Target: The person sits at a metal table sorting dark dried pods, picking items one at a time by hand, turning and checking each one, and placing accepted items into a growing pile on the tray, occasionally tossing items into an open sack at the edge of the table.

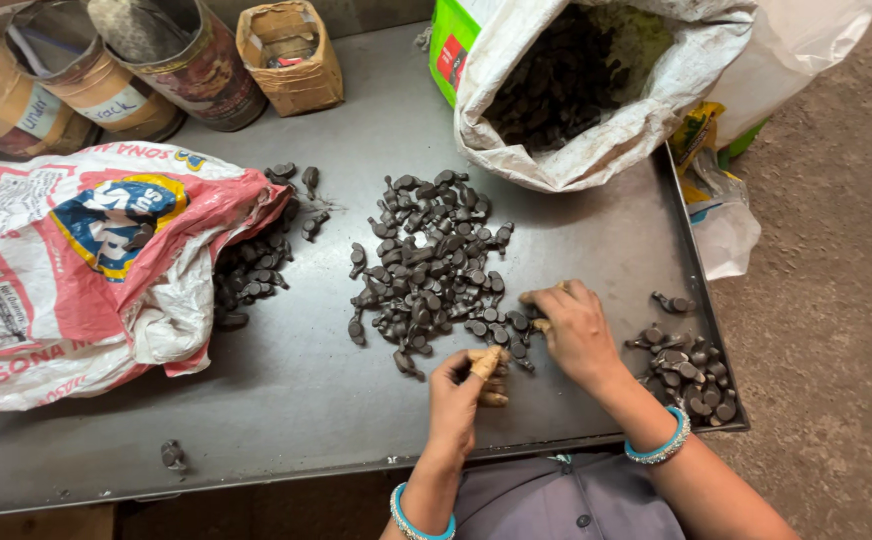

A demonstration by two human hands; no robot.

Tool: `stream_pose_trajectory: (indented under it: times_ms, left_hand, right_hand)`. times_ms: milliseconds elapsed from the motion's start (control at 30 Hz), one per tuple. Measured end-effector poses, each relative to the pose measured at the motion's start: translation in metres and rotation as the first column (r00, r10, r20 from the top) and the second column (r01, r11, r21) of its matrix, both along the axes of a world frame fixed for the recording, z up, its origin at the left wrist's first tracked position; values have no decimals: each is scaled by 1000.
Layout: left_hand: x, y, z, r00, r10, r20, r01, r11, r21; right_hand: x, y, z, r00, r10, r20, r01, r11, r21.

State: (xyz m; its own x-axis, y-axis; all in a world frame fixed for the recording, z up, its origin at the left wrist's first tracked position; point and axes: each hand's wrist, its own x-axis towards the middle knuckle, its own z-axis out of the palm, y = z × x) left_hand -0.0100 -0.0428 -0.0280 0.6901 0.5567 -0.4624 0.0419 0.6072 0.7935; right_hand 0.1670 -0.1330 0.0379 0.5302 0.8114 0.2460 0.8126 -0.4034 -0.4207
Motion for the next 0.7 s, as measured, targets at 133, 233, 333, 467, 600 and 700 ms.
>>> stream_pose_trajectory:
  times_ms: [133, 233, 333, 467, 600, 700]
  left_hand:
    - [-3, 14, 19, 966, 135, -221, -32, 909, 416]
    - [0, 18, 30, 957, 135, -257, 0, 886, 464]
    - [8, 22, 28, 954, 122, -275, 24, 880, 475]
    - [12, 21, 16, 952, 65, -300, 86, 881, 465]
    - [15, 15, 8, 975, 34, -220, 78, 874, 480]
    - [19, 11, 5, 987, -8, -160, 61, 941, 333]
  right_hand:
    - [17, -9, -11, 812, 0, -584, 141, 970, 197]
    - [28, -28, -14, 183, 277, -943, 378, 866, 327]
    - [33, -50, -14, -143, 370, -918, 459, 847, 270]
    - [32, -67, -10, -233, 446, -864, 426, 846, 321]
    - [32, -71, -11, -220, 500, -838, 423, 823, 380]
    - [33, -74, -16, -221, 474, -852, 423, 834, 354]
